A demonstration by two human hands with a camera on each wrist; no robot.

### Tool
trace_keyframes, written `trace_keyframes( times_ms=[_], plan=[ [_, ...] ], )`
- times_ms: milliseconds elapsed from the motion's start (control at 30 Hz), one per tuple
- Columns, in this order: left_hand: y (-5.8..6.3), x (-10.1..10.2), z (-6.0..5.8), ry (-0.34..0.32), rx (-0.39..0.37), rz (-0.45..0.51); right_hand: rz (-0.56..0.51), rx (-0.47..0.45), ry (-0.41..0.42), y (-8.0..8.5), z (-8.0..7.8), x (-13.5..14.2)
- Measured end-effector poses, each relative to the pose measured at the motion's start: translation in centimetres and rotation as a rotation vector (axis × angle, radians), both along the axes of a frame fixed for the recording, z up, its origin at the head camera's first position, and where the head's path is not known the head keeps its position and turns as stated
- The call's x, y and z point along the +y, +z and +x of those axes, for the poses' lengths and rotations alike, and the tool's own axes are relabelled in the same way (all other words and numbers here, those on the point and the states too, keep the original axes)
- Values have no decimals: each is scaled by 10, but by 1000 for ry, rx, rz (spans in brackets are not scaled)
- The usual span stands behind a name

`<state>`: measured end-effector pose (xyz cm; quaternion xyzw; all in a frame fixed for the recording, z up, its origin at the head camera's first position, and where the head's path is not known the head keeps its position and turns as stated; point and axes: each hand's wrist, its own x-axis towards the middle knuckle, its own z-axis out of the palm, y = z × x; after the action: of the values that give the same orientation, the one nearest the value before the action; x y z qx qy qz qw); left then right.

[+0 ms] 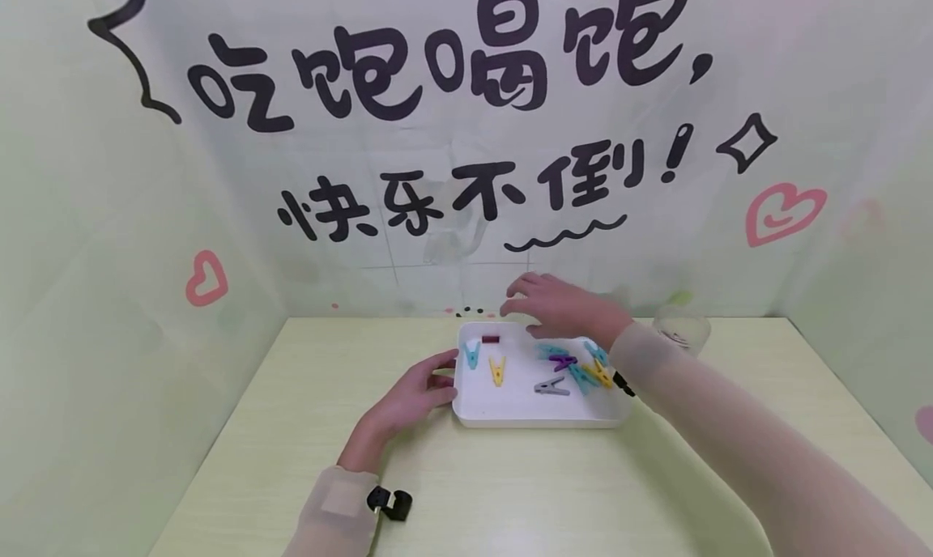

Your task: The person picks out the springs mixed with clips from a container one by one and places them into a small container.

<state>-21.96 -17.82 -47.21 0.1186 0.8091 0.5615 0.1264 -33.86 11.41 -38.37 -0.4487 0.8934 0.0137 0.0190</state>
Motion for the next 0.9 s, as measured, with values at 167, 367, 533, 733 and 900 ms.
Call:
trace_keyframes(
  times_ms=[167, 367, 533, 733, 900],
  plan=[
    [-1, -1, 0, -2, 4, -9, 53, 4, 37, -11, -7, -21],
    [-3, -2, -2, -8, 6, -2, 168, 77, 91, -26, -14, -42],
    [-3, -2, -4, -22, 3, 19, 243, 145, 137, -34, -17, -53],
    [-2, -2, -5, -38, -1, 25, 259, 187, 180, -39, -15, -62],
    [-1, -3, -4, -34, -9, 31, 276, 207, 184, -44, -15, -64]
  ],
)
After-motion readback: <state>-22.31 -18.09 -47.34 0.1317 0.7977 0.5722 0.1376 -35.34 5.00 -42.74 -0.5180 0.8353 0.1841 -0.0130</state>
